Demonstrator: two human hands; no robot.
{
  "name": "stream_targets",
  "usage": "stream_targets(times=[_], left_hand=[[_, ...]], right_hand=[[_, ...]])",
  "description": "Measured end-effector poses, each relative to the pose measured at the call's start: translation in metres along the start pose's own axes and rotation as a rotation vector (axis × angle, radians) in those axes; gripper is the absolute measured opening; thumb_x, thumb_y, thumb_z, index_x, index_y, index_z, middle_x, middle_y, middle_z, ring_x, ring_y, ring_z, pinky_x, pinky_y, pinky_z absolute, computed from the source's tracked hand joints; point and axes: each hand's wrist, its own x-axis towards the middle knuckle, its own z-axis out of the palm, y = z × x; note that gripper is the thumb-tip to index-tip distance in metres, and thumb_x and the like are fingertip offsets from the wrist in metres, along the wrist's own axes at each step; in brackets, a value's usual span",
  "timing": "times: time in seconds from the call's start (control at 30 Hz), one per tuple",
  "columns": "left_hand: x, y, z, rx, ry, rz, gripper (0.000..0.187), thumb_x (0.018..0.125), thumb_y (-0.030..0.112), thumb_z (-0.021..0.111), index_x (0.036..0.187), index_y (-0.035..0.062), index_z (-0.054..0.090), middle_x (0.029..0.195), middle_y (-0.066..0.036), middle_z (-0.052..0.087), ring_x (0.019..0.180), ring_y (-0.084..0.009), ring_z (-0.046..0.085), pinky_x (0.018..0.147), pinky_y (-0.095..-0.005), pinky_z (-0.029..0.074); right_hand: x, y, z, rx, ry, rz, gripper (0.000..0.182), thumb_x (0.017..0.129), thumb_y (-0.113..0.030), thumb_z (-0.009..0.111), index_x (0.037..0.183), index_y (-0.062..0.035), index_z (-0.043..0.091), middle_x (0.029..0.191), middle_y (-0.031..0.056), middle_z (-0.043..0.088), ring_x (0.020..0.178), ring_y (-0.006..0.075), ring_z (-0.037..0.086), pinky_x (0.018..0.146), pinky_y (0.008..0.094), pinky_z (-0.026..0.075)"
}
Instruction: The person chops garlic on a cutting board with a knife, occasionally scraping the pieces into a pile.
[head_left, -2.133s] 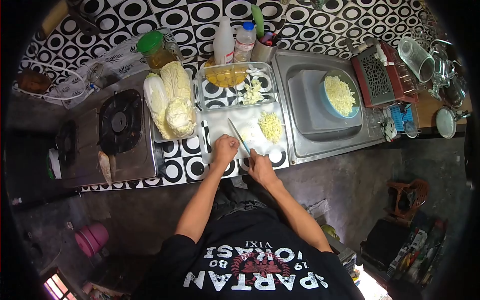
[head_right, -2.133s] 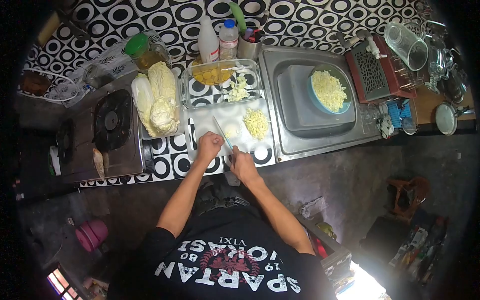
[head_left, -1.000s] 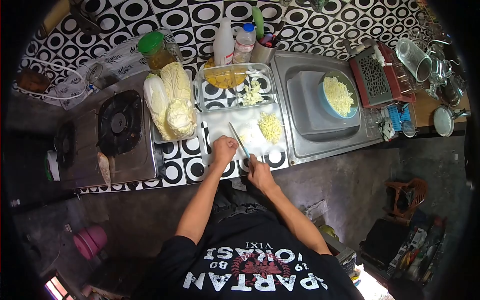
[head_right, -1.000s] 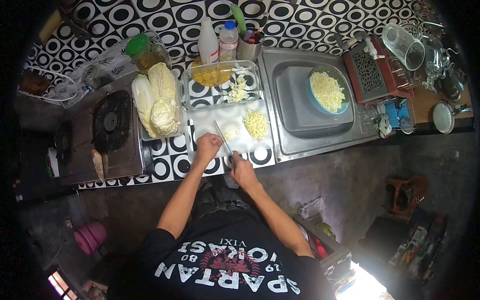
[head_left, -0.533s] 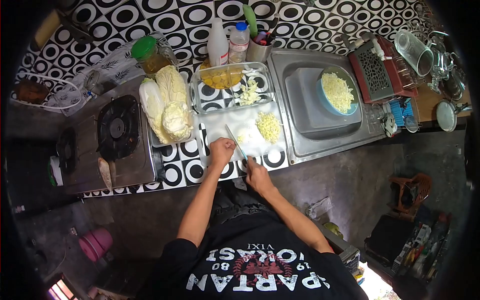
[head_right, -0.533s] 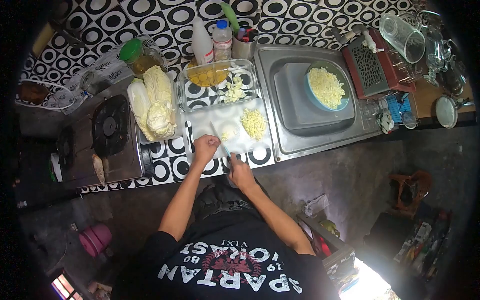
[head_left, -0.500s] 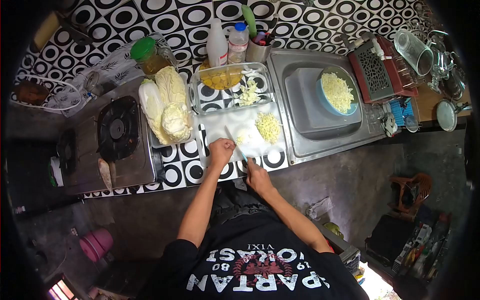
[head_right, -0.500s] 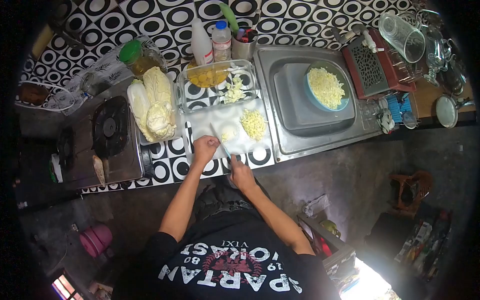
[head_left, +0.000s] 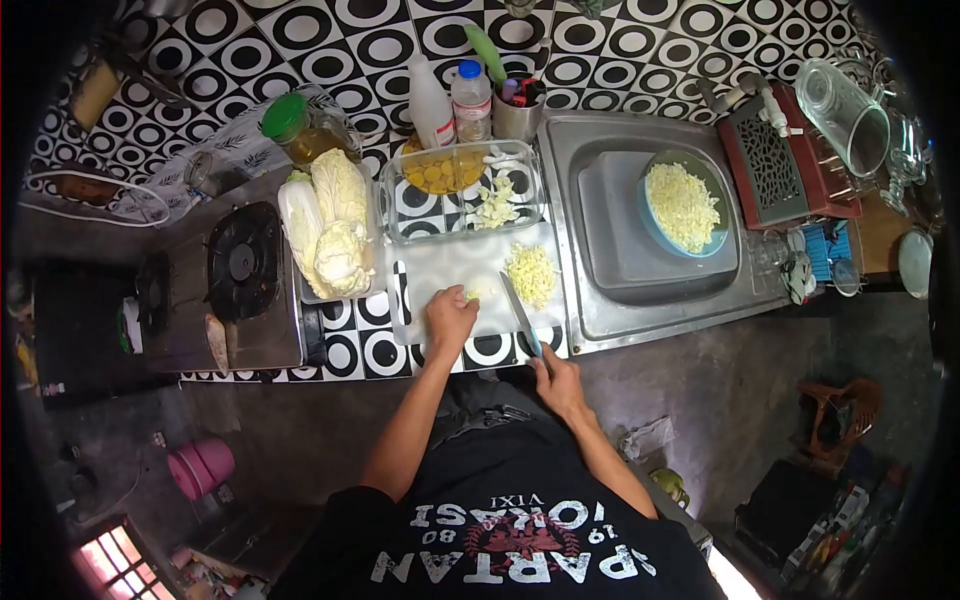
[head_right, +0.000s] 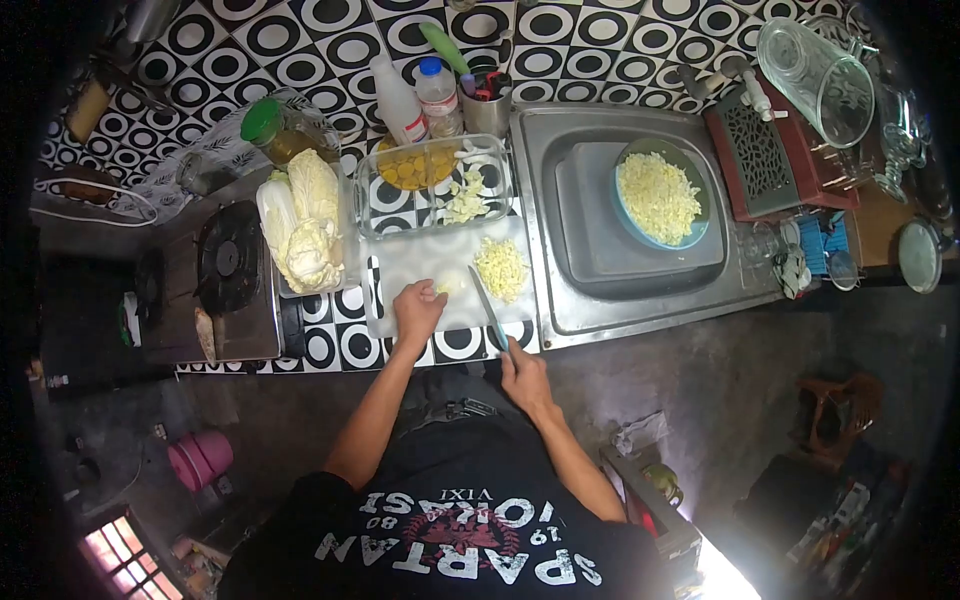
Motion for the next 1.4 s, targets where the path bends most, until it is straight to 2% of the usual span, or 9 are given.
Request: stream_targets(times=[0.37, 0.5, 0.6, 0.73, 0.83, 1.0, 1.1, 1.17, 1.4], left_hand=[[0.005, 0.022, 0.009, 0.041, -0.076, 0.082, 0.036, 0.060, 0.011, 0.078, 0.092, 0.0001, 0.067, 0.080, -0.013, 0.058, 0.066, -0.0235, 0.059, 0.063, -0.0332, 0.049], [0.009, 0.022, 0.006, 0.032, -0.162, 0.139, 0.037, 0.061, 0.012, 0.077, 0.095, 0.0015, 0.067, 0.085, -0.013, 0.057, 0.077, -0.0259, 0.059, 0.069, -0.0349, 0.049], [0.007, 0.021, 0.007, 0.076, -0.060, 0.264, 0.036, 0.062, 0.012, 0.077, 0.094, 0.0007, 0.066, 0.085, -0.012, 0.057, 0.070, -0.0232, 0.058, 0.066, -0.0320, 0.049], [0.005, 0.012, 0.015, 0.065, -0.057, 0.232, 0.034, 0.064, 0.010, 0.075, 0.095, 0.0003, 0.066, 0.084, -0.012, 0.056, 0.071, -0.0236, 0.058, 0.066, -0.0326, 0.049], [0.010, 0.005, 0.020, 0.035, -0.140, 0.248, 0.030, 0.067, 0.008, 0.072, 0.095, -0.0001, 0.066, 0.085, -0.013, 0.056, 0.075, -0.0244, 0.059, 0.067, -0.0337, 0.049], [0.021, 0.000, 0.007, 0.025, -0.293, 0.467, 0.029, 0.068, 0.007, 0.071, 0.096, 0.0042, 0.067, 0.088, -0.012, 0.058, 0.078, -0.0263, 0.058, 0.068, -0.0341, 0.049], [0.020, 0.006, -0.003, -0.045, -0.282, 0.429, 0.031, 0.066, 0.009, 0.074, 0.096, 0.0068, 0.068, 0.089, -0.011, 0.058, 0.081, -0.0266, 0.057, 0.070, -0.0350, 0.049], [0.020, 0.004, -0.006, -0.034, -0.275, 0.435, 0.032, 0.065, 0.010, 0.075, 0.096, 0.0064, 0.068, 0.090, -0.011, 0.058, 0.083, -0.0266, 0.057, 0.071, -0.0356, 0.048], [0.016, -0.003, 0.000, 0.046, -0.192, 0.372, 0.031, 0.064, 0.012, 0.076, 0.093, 0.0038, 0.068, 0.088, -0.011, 0.057, 0.085, -0.0280, 0.055, 0.076, -0.0352, 0.046]], right_hand=[[0.005, -0.003, -0.022, 0.009, -0.237, 0.122, 0.034, 0.085, -0.011, 0.053, 0.118, -0.0029, 0.054, 0.086, 0.0290, 0.059, 0.085, 0.0420, 0.060, 0.073, 0.0436, 0.047], [0.006, -0.005, -0.028, 0.023, -0.204, 0.151, 0.034, 0.085, -0.011, 0.053, 0.118, -0.0029, 0.054, 0.087, 0.0282, 0.060, 0.085, 0.0422, 0.059, 0.073, 0.0438, 0.047], [0.004, -0.010, -0.030, -0.004, -0.167, 0.181, 0.033, 0.085, -0.011, 0.053, 0.118, -0.0039, 0.054, 0.087, 0.0282, 0.060, 0.086, 0.0423, 0.059, 0.073, 0.0439, 0.047], [-0.003, -0.007, -0.018, 0.029, -0.142, 0.178, 0.032, 0.085, -0.012, 0.053, 0.117, -0.0061, 0.055, 0.086, 0.0280, 0.060, 0.086, 0.0426, 0.059, 0.074, 0.0435, 0.047], [-0.005, -0.013, -0.015, 0.022, -0.113, 0.172, 0.032, 0.086, -0.012, 0.053, 0.117, -0.0060, 0.056, 0.086, 0.0280, 0.060, 0.085, 0.0426, 0.059, 0.073, 0.0430, 0.047], [-0.004, -0.025, -0.008, 0.032, -0.090, 0.187, 0.032, 0.086, -0.011, 0.053, 0.117, -0.0043, 0.055, 0.085, 0.0283, 0.060, 0.084, 0.0425, 0.059, 0.071, 0.0423, 0.047], [-0.003, -0.031, -0.006, 0.007, -0.103, 0.223, 0.032, 0.086, -0.011, 0.053, 0.117, -0.0039, 0.055, 0.084, 0.0284, 0.060, 0.084, 0.0427, 0.059, 0.071, 0.0419, 0.047], [-0.005, -0.026, -0.001, -0.034, -0.032, 0.137, 0.032, 0.086, -0.011, 0.055, 0.117, -0.0032, 0.056, 0.071, 0.0215, 0.061, 0.065, 0.0297, 0.063, 0.063, 0.0340, 0.047], [-0.011, -0.021, 0.007, -0.051, 0.006, 0.071, 0.032, 0.086, -0.011, 0.055, 0.117, -0.0026, 0.056, 0.079, 0.0251, 0.061, 0.071, 0.0339, 0.063, 0.065, 0.0354, 0.047]])
